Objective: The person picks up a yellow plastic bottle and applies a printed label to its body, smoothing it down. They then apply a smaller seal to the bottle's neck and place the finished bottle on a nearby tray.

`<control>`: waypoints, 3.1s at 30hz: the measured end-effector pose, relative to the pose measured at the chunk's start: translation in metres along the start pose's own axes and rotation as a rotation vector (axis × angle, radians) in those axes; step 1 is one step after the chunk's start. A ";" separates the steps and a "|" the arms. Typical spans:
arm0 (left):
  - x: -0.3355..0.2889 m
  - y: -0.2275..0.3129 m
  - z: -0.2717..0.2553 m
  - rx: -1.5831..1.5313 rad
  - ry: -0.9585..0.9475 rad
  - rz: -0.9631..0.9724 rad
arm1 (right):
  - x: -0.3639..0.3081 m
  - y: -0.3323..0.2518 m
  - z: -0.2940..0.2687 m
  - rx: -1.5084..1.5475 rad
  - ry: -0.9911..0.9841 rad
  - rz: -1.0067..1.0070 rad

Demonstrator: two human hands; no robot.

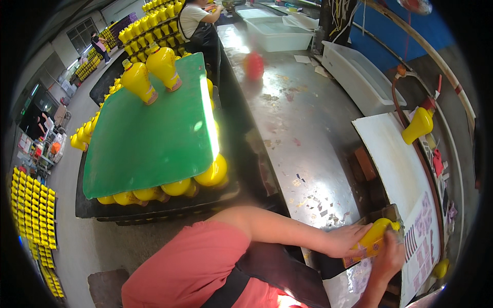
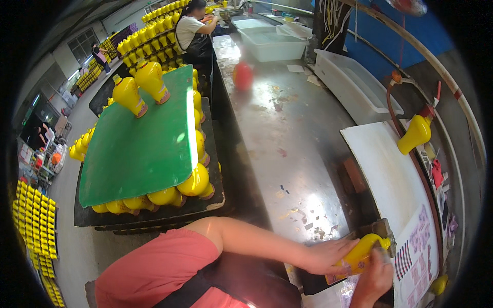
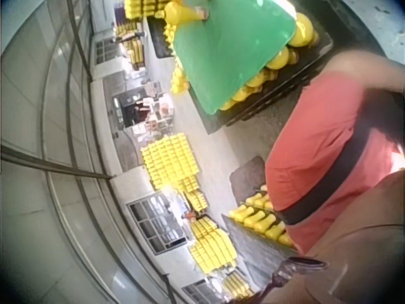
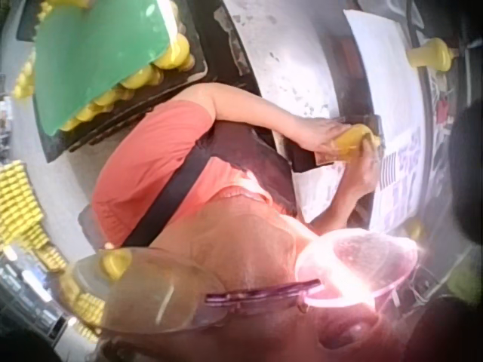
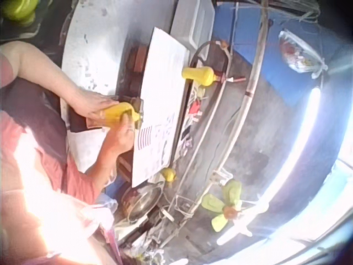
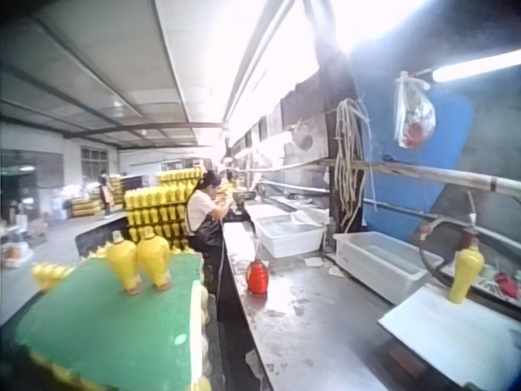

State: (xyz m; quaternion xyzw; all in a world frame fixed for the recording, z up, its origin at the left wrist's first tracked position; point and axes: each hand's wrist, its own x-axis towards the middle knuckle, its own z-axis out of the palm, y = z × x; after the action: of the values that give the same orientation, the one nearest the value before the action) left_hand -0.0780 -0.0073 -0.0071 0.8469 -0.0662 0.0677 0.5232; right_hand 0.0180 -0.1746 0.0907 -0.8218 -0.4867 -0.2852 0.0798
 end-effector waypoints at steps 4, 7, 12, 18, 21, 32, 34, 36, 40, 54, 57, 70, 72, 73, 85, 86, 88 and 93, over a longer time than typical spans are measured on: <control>-0.007 0.001 -0.001 -0.035 -0.007 -0.040 | -0.007 -0.024 -0.004 0.227 0.081 -0.032; -0.010 0.000 0.001 -0.036 -0.008 -0.069 | -0.009 -0.039 -0.014 0.158 0.065 -0.033; -0.017 -0.005 0.006 -0.049 0.055 -0.045 | -0.013 -0.058 -0.026 0.196 -0.143 0.053; -0.024 -0.003 0.004 -0.136 0.073 -0.033 | -0.012 -0.056 -0.024 0.446 -0.157 -0.088; -0.028 -0.002 0.007 -0.092 0.133 0.051 | -0.014 -0.048 -0.023 0.265 0.002 0.093; -0.029 -0.021 0.019 0.051 0.136 0.221 | -0.047 -0.033 -0.013 0.127 0.098 0.151; -0.028 -0.023 0.017 0.047 0.139 0.246 | -0.051 -0.032 -0.010 0.255 0.120 -0.096; -0.026 -0.026 0.014 0.059 0.108 0.233 | -0.055 -0.030 -0.009 0.332 0.023 0.027; -0.023 -0.030 0.008 0.067 0.003 0.175 | -0.061 -0.024 -0.005 0.037 0.187 0.236; -0.023 -0.023 0.006 0.140 0.142 0.214 | -0.086 -0.013 0.012 0.284 0.156 0.100; -0.025 -0.024 -0.001 0.080 -0.012 0.093 | -0.071 -0.016 0.006 0.080 0.231 0.278; -0.013 -0.009 -0.025 -0.246 -0.112 0.065 | -0.061 -0.030 -0.003 0.095 0.336 0.414; -0.016 0.002 -0.029 -0.427 -0.152 -0.041 | -0.057 -0.040 -0.012 0.325 0.328 0.252; -0.017 0.006 -0.030 -0.462 -0.157 -0.071 | -0.054 -0.041 -0.013 0.372 0.364 0.193; -0.025 0.006 -0.027 -0.500 -0.137 -0.107 | -0.052 -0.054 -0.013 0.392 0.352 0.364; -0.025 0.003 -0.027 -0.402 -0.120 -0.068 | -0.049 -0.052 -0.010 0.363 0.337 0.463; -0.024 -0.004 -0.027 -0.211 -0.102 -0.031 | -0.042 -0.039 0.001 0.298 0.318 0.606; -0.013 -0.004 -0.029 0.047 0.077 0.131 | -0.036 -0.023 0.008 0.412 0.377 0.681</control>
State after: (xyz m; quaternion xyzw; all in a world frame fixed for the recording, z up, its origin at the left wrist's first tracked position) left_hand -0.0913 0.0204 0.0001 0.8497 -0.0997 0.1357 0.4997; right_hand -0.0115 -0.1866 0.0614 -0.8360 -0.2116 -0.2844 0.4190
